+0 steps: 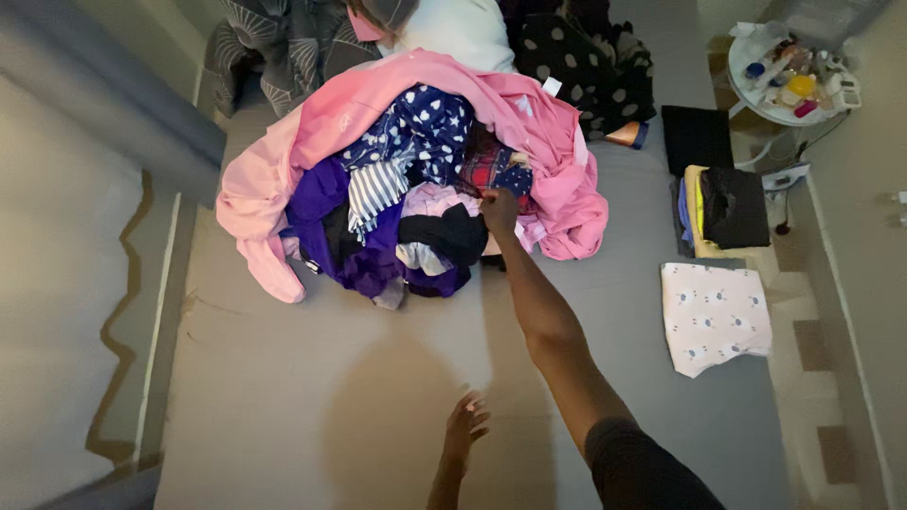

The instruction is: The person folds a pair of plaid trousers on a bed, aligning the legs and smoothing the fabric by hand before folding them into a small rectangle.

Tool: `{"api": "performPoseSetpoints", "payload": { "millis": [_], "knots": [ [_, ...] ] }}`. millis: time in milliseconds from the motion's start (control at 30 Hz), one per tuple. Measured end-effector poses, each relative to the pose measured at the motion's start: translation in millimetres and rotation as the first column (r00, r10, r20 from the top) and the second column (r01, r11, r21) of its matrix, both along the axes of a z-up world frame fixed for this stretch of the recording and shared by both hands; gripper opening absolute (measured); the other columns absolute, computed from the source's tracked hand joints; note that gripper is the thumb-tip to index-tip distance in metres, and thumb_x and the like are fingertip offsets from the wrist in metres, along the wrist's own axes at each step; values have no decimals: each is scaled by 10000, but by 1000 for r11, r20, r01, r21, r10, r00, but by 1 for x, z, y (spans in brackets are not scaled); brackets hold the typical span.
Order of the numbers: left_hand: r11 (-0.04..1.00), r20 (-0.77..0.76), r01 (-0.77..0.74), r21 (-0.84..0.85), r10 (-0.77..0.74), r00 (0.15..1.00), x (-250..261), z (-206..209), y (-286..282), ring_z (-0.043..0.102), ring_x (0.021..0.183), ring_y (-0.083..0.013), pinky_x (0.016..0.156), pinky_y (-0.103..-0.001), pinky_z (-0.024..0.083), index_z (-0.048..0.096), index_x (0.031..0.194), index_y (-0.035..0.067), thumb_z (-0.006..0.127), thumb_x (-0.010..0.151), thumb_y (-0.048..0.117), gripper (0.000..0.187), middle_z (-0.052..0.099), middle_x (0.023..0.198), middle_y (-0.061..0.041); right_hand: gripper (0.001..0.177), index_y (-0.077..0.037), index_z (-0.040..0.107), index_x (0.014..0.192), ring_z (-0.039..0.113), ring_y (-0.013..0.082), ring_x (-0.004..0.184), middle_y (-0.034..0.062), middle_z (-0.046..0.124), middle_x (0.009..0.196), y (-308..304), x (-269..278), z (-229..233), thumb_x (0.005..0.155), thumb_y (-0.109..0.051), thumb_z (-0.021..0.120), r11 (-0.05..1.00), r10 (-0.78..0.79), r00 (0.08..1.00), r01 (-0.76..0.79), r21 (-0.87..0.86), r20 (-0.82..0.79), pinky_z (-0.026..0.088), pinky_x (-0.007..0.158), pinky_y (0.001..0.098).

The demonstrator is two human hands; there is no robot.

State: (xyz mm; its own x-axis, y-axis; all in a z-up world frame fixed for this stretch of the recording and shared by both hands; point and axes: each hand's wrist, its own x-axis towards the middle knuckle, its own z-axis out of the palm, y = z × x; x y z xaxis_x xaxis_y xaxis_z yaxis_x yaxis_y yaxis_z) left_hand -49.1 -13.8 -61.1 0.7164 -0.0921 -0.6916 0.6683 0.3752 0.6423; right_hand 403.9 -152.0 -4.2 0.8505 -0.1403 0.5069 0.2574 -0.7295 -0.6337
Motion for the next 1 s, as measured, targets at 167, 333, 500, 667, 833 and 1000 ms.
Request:
{"api": "performPoseSetpoints", "payload": {
  "millis": [167,333,500,667,833,1000],
  "knots": [
    [999,86,-25,-46,29,996,-8,-9,4,621,1243,-319,1000,-466,524,499,1506,171,598,894,551,727,609,1455,-129,92,-91,790,823,721,306,708,115,728,743,-19,-6,8,796,-152,726,981,-14,999,22,194,-42,551,691,425],
    [1000,130,-7,-15,9,991,-16,0,4,638,1255,-295,1026,-468,518,490,1501,172,577,931,554,692,613,1458,-132,84,-75,747,813,671,345,741,142,701,781,-37,-22,17,875,-97,694,991,-118,990,112,72,76,494,692,465],
    [999,157,-5,-47,12,988,-22,12,-6,638,1245,-299,1030,-484,508,486,1500,153,599,923,550,710,615,1452,-140,61,-75,667,812,612,351,801,128,640,769,-50,-87,26,840,-24,686,1000,-28,976,29,-3,216,436,770,475],
    [998,219,9,-56,3,976,-7,17,-18,656,1218,-308,991,-494,528,516,1499,136,583,885,639,796,628,1446,-141,144,-83,617,816,598,336,876,113,609,816,-54,-175,57,724,24,642,996,-60,971,73,-49,232,454,806,450],
    [993,283,8,-121,27,959,22,27,-23,594,1275,-297,1039,-486,474,446,1536,144,581,907,620,800,556,1502,-160,184,-80,611,807,600,334,855,104,633,831,-56,-266,90,738,75,682,999,45,945,-33,-42,324,447,807,445],
    [935,330,-158,-317,265,906,74,22,-41,504,1354,-287,1084,-471,409,348,1588,167,452,1027,525,673,459,1573,-139,142,-52,623,864,654,293,952,110,660,886,-53,-365,63,858,50,721,985,123,954,-84,-150,272,496,909,447]
  ]
}}
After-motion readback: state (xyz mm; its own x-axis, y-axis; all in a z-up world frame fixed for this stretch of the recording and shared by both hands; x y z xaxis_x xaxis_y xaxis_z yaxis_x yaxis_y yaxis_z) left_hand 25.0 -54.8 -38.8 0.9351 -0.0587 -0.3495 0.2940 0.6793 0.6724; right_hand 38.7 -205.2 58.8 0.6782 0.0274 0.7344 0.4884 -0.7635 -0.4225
